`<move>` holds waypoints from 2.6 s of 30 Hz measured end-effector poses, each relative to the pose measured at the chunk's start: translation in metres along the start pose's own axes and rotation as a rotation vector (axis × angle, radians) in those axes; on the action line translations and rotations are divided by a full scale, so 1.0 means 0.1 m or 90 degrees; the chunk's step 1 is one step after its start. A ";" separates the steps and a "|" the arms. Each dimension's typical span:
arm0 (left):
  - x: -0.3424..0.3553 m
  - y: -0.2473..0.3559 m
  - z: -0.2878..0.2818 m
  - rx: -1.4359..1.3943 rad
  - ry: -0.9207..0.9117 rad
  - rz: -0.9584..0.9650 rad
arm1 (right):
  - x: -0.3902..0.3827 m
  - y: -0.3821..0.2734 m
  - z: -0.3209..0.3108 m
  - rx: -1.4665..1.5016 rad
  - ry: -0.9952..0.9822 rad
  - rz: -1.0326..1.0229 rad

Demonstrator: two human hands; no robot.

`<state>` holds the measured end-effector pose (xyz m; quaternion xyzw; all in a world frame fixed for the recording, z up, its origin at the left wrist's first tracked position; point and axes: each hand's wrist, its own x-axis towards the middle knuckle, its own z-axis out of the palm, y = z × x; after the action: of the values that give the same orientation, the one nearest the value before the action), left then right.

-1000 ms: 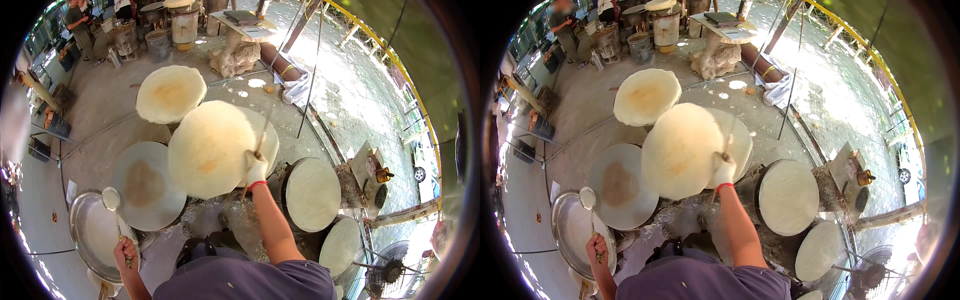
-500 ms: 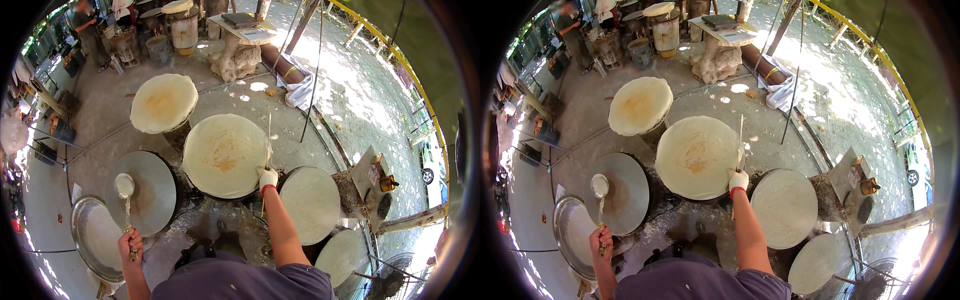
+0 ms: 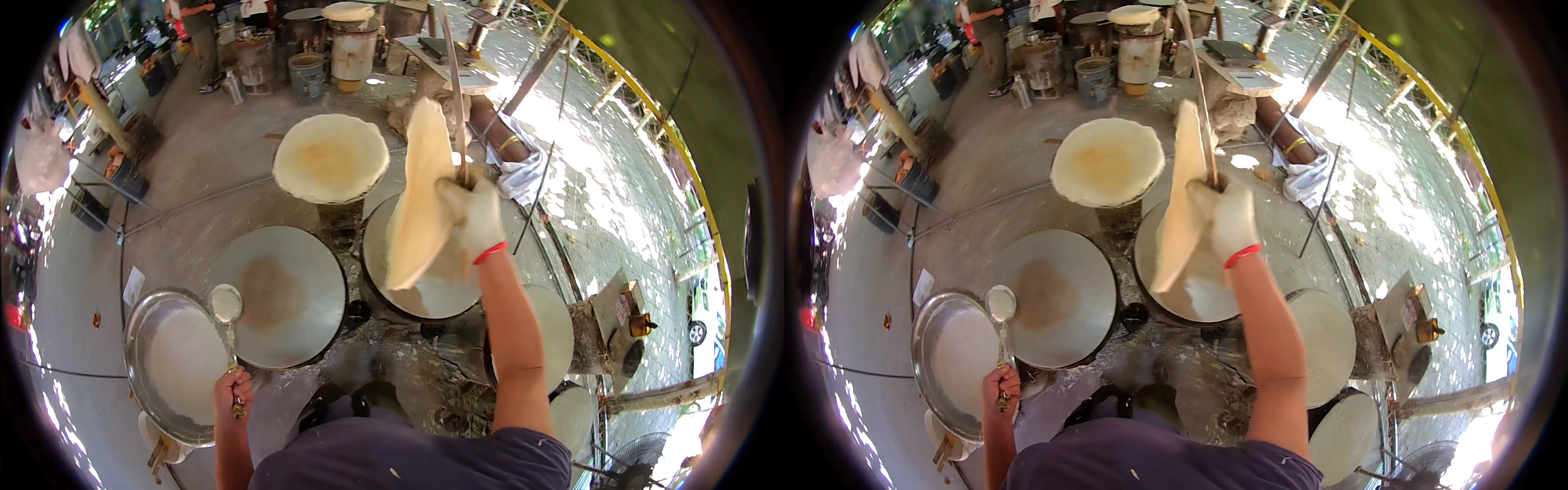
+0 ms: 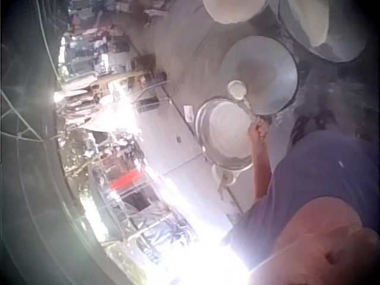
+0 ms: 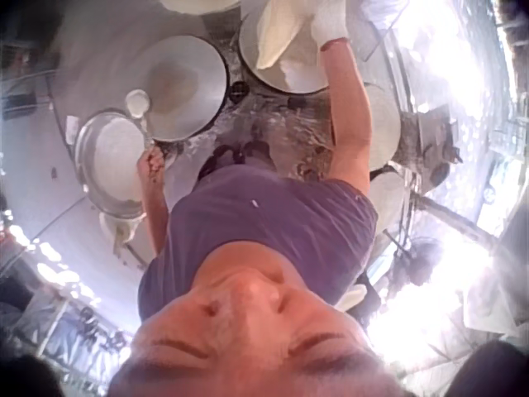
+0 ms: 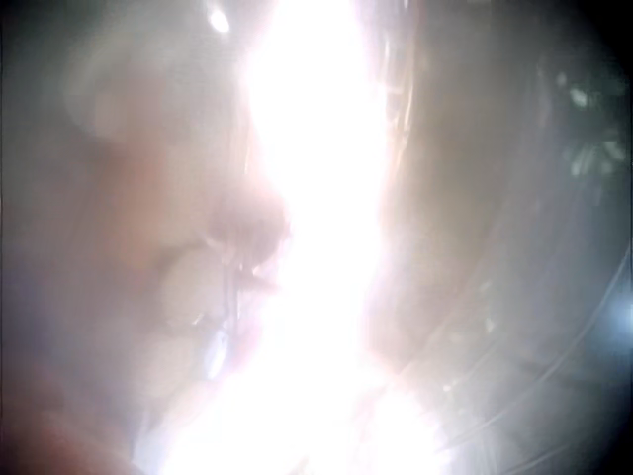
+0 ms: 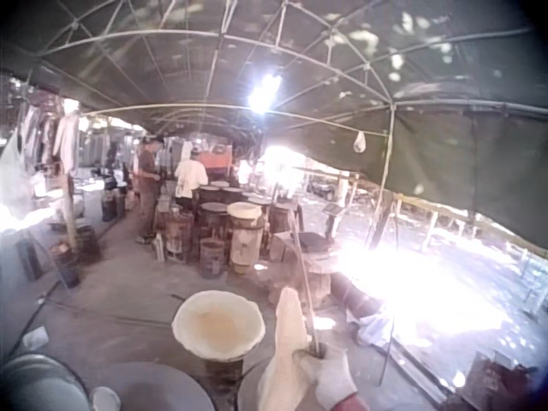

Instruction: The person scoops batter from a large metal basin and pours it onto several hot, round griddles. Using a wooden stick, they spread the batter into thin, circular crepes. The person flips the crepes to cook both sides and then removes the finished ones from the griddles.

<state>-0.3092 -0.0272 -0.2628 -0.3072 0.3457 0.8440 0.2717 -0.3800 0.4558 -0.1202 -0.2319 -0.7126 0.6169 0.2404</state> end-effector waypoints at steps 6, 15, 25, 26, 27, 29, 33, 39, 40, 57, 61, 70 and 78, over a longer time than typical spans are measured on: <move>0.00 0.11 -0.14 -0.005 0.019 0.034 | 0.91 -0.45 0.04 -0.033 -0.191 0.026; 0.08 0.08 0.06 -0.115 0.105 0.139 | 2.25 -0.45 0.99 -0.632 -0.140 -0.410; 0.12 0.01 0.34 -0.129 0.231 0.196 | 1.92 2.15 2.22 -0.642 -0.230 -0.409; 0.11 0.01 0.36 -0.139 0.247 0.199 | 1.91 2.31 2.33 -0.646 -0.262 -0.392; 0.10 0.01 0.39 -0.146 0.260 0.197 | 1.90 2.43 2.39 -0.653 -0.290 -0.372; 0.07 -0.02 0.37 -0.158 0.274 0.197 | 1.85 2.61 2.53 -0.635 -0.318 -0.379; -0.02 -0.13 0.13 -0.195 0.269 0.219 | 1.77 2.73 2.73 -0.629 -0.376 -0.411; -0.28 0.03 -0.12 -0.320 0.218 0.230 | 1.55 2.50 2.60 -0.477 -0.435 -0.411; -0.35 0.02 -0.23 -0.331 0.245 0.242 | 1.36 2.50 2.70 -0.443 -0.455 -0.439; 0.36 0.77 -3.64 0.194 0.365 0.032 | -2.79 2.31 5.52 -0.700 -0.737 -0.197; 0.94 1.27 -3.79 0.654 0.513 0.068 | -2.75 2.14 6.02 -0.694 -1.044 0.243; 1.20 1.09 -3.90 -0.119 -0.004 -0.055 | -3.78 2.31 5.50 -0.356 -0.701 0.692; -0.77 3.02 -2.21 0.002 -0.057 0.325 | -3.62 -0.14 5.89 0.061 -0.788 0.474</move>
<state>-0.3878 -0.3976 -0.2090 -0.1719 0.4007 0.8976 0.0649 -0.4693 -0.2251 -0.1989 -0.0563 -0.5638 0.7068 -0.4235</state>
